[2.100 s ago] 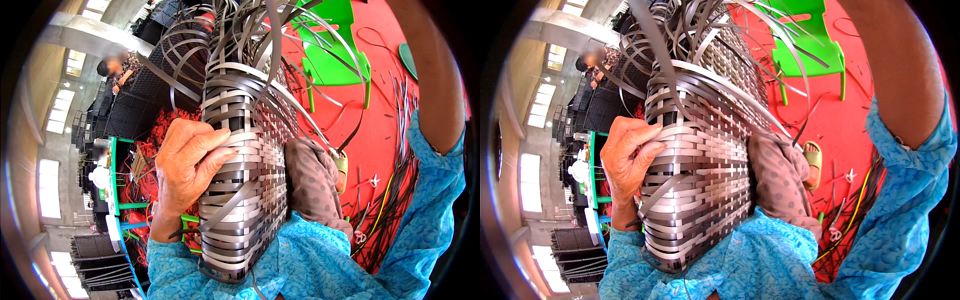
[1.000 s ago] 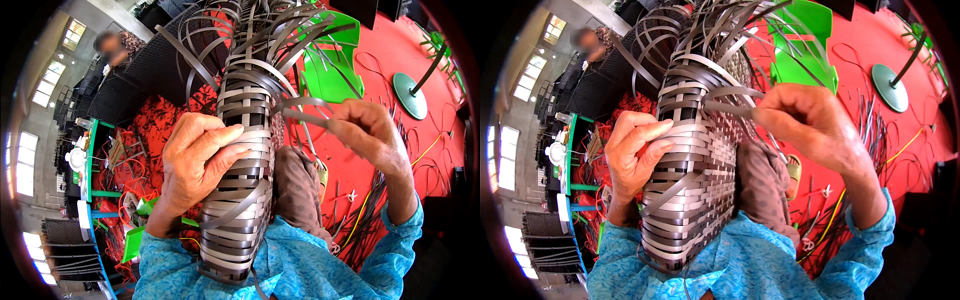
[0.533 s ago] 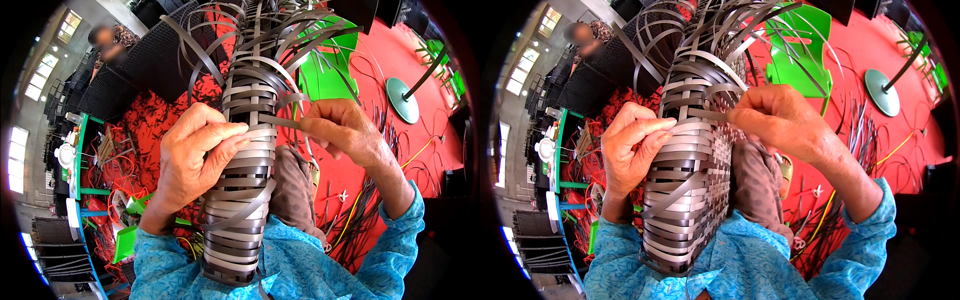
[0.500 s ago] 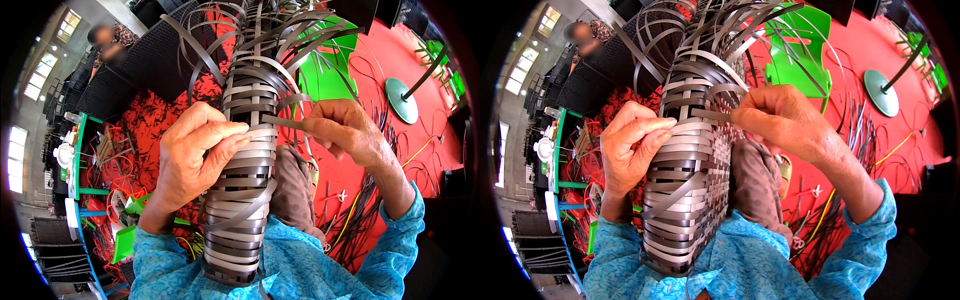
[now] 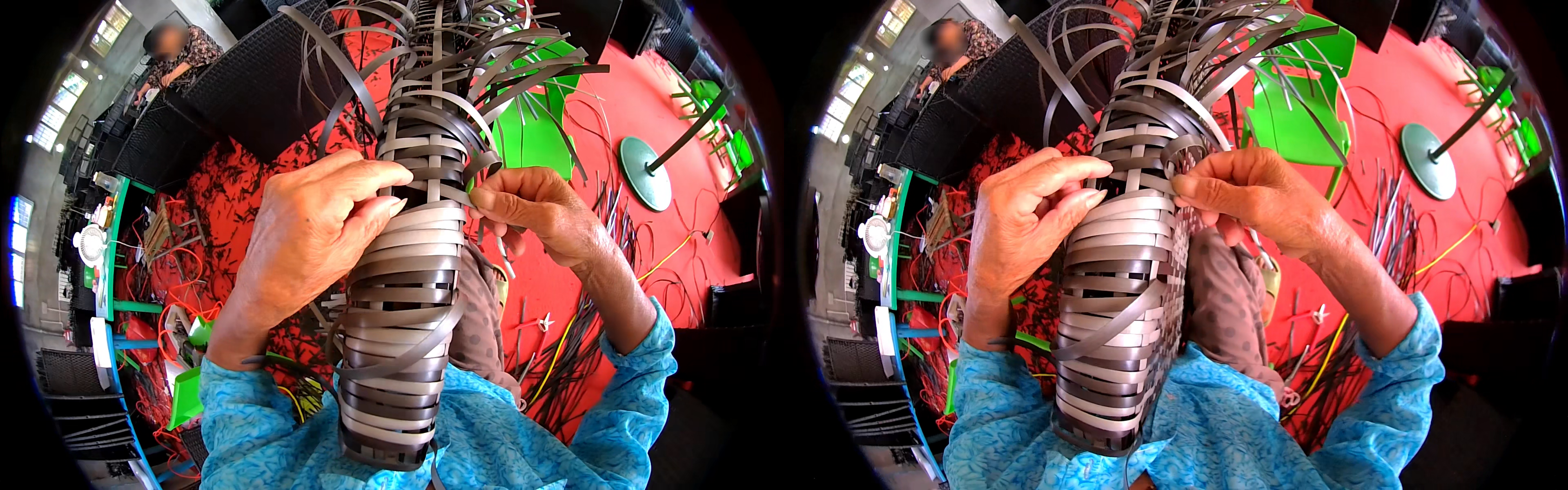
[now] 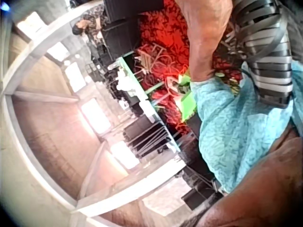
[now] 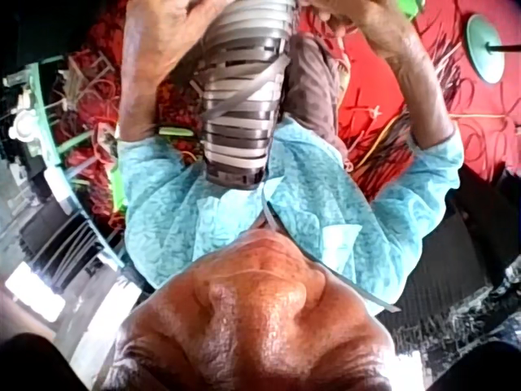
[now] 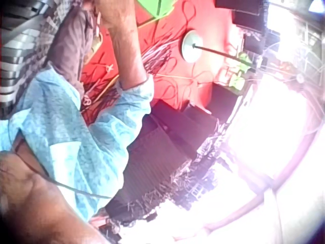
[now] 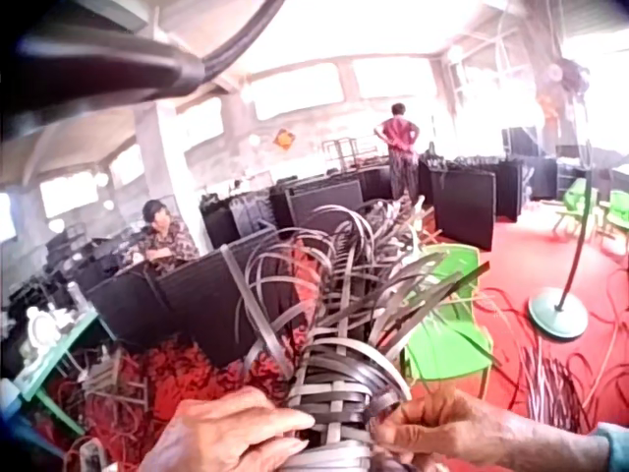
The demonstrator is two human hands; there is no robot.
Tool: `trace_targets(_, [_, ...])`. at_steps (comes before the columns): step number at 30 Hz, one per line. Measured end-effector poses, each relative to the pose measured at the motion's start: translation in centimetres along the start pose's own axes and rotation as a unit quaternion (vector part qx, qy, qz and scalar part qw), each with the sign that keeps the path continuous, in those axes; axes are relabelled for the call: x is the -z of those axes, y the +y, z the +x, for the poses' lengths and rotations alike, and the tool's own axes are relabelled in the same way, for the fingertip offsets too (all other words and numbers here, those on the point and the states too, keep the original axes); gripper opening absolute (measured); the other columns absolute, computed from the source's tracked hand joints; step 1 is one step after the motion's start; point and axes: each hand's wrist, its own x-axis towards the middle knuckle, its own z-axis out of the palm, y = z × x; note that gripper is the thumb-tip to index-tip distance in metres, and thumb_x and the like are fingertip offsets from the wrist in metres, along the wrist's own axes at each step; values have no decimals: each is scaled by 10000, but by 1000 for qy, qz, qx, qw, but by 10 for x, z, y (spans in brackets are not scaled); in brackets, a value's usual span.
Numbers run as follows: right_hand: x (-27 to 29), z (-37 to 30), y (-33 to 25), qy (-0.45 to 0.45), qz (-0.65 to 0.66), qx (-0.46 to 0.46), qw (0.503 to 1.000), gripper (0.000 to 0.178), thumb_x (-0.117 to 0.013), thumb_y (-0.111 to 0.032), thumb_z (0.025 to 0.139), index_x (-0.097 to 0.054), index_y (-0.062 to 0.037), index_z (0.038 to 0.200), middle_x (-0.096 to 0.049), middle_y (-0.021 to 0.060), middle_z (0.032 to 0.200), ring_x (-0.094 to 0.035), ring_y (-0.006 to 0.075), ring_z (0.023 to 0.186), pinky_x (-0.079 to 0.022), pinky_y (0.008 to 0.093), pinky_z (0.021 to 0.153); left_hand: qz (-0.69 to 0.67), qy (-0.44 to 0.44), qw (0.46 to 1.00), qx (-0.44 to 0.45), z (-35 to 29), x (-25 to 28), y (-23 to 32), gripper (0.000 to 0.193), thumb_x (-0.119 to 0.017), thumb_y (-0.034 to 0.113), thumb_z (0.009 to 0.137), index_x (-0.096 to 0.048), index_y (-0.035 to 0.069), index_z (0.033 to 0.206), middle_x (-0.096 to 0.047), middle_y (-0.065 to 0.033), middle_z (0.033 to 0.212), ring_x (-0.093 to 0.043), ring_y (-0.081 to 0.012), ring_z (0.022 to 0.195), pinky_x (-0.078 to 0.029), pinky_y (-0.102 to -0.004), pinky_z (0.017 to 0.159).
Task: The person weaves plastic strips through the ribs of a wicker furniture frame by hand, threading and tucking the ends into the weave.
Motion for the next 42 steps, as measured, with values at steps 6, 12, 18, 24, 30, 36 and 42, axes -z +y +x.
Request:
trace_targets(6, [22, 19, 5, -112, 85, -66, 988, 247, -664, -273, 894, -690, -28, 911, -566, -4, 665, -483, 61, 536, -364, 196, 448, 31, -17, 995, -93, 10, 1, -5, 238, -704, -46, 728, -679, 16, 957, -590, -101, 849, -620, -206, 712, -495, -298, 605])
trace_targets(12, [8, 10, 9, -29, 20, 39, 999, 233, -663, -241, 906, -671, -9, 926, -633, 17, 770, -563, 74, 639, -442, 213, 519, 62, 13, 988, -139, 8, -4, -6, 222, -688, -69, 727, -672, 15, 932, -596, -101, 800, -632, -247, 692, -504, -308, 584])
trace_targets(18, [-10, -38, -10, 208, -400, 419, 788, 163, -631, -67, 905, -633, 19, 1043, -645, 93, 946, -659, 150, 798, -518, 247, 703, 13, 143, 983, -113, -6, -21, -23, 182, -674, -54, 787, -668, 23, 952, -624, -105, 815, -645, -220, 718, -511, -291, 614])
trace_targets(24, [-33, -33, -58, 148, -294, 271, 904, 199, -554, -95, 946, -635, 31, 1078, -638, 87, 965, -625, 146, 844, -514, 260, 751, -20, 207, 971, -117, -11, -35, -34, 177, -670, -77, 786, -668, -1, 945, -632, -107, 831, -638, -220, 734, -509, -285, 631])
trace_targets(30, [-33, 20, -64, 36, -516, 297, 803, 176, -676, -134, 853, -685, -32, 997, -615, 32, 857, -573, 98, 715, -450, 271, 578, -72, 289, 943, -150, -8, -46, -44, 240, -664, -107, 733, -662, -8, 951, -606, -107, 803, -632, -228, 676, -498, -297, 568])
trace_targets(36, [-41, 26, -75, -3, -348, 96, 932, 181, -728, -165, 848, -651, -49, 963, -582, -34, 754, -466, 0, 578, -349, 173, 484, -185, 337, 917, -109, -9, -52, -47, 239, -690, -40, 798, -656, 4, 1031, -611, -92, 809, -614, -191, 659, -491, -271, 589])
trace_targets(42, [-61, 39, -94, -1, -299, 30, 954, 158, -652, -217, 916, -616, -71, 966, -659, -21, 788, -547, 13, 532, -373, 144, 449, -322, 216, 921, -23, -38, -65, -42, 123, -689, 49, 838, -661, 22, 955, -622, -94, 832, -630, -203, 744, -486, -275, 648])
